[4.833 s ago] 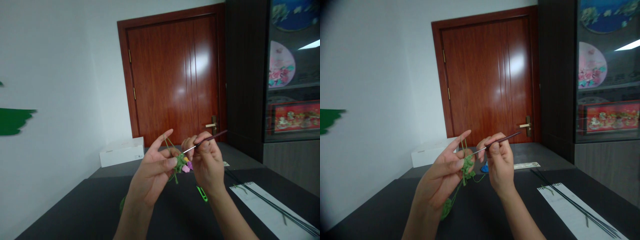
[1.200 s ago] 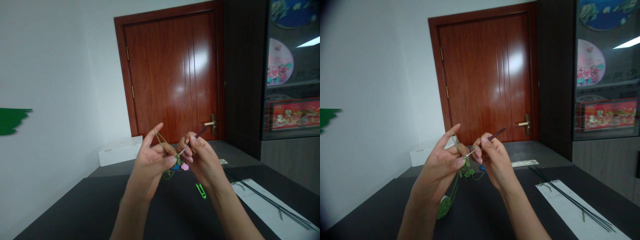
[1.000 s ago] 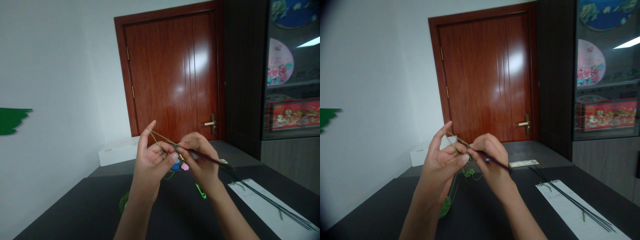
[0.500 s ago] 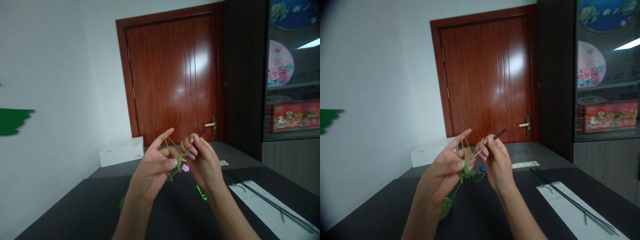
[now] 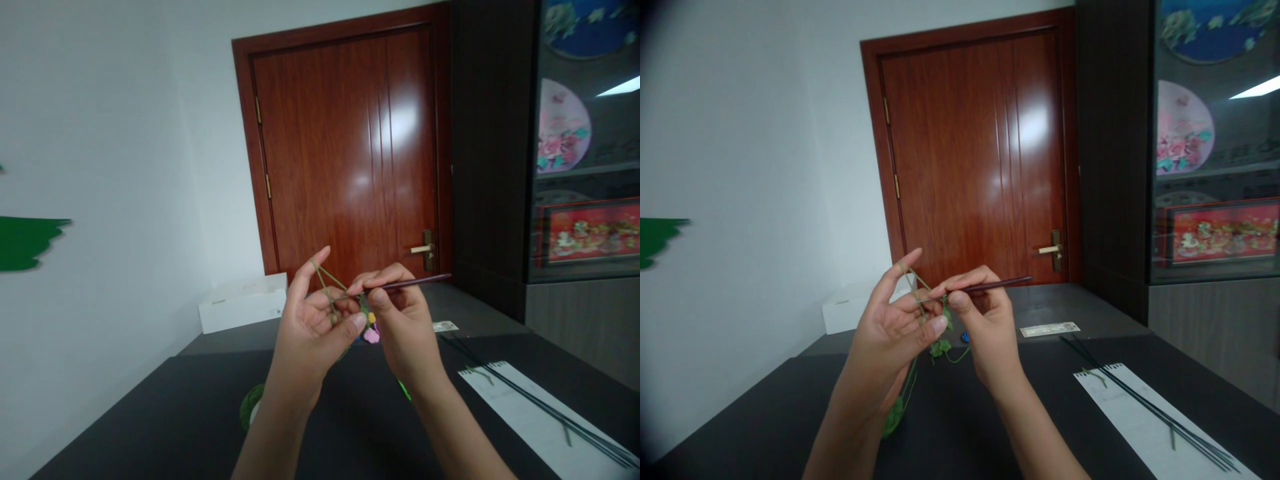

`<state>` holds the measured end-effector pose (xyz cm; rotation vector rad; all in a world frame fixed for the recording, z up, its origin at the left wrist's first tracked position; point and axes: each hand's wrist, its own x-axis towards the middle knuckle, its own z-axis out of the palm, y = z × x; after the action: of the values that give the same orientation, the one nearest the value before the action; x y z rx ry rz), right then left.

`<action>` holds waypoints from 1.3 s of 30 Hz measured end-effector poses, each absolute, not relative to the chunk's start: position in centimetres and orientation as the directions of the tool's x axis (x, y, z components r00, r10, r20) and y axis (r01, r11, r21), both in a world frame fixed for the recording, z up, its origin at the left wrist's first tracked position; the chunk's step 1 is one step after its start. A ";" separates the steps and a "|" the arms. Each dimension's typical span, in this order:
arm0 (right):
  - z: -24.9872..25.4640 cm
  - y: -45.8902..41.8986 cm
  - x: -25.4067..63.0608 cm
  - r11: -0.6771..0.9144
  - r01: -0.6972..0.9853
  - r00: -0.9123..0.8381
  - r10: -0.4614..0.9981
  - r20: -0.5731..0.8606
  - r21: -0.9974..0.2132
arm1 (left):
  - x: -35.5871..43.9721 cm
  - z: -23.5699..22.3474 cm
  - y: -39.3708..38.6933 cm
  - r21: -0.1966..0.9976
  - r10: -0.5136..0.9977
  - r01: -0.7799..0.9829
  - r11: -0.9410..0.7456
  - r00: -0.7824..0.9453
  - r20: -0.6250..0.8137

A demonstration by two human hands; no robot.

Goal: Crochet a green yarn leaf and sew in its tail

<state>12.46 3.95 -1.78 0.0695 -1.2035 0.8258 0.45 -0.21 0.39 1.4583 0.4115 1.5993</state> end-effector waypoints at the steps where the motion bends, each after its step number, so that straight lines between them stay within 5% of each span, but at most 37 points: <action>1: -1.9 4.0 12.4 0.698 -0.612 0.122 0.547 0.828 -0.371 | 0.4 0.4 -0.2 0.749 0.785 -0.382 -0.541 0.091 0.613; 39: -2.1 4.6 13.9 0.590 -0.687 -0.022 0.567 0.824 -0.424 | 0.0 0.4 -0.2 0.779 0.830 -0.448 -0.439 0.129 0.542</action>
<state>13.92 4.56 -2.12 0.1209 -1.2392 1.0025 0.00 -0.19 0.35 1.3527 0.4126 1.5407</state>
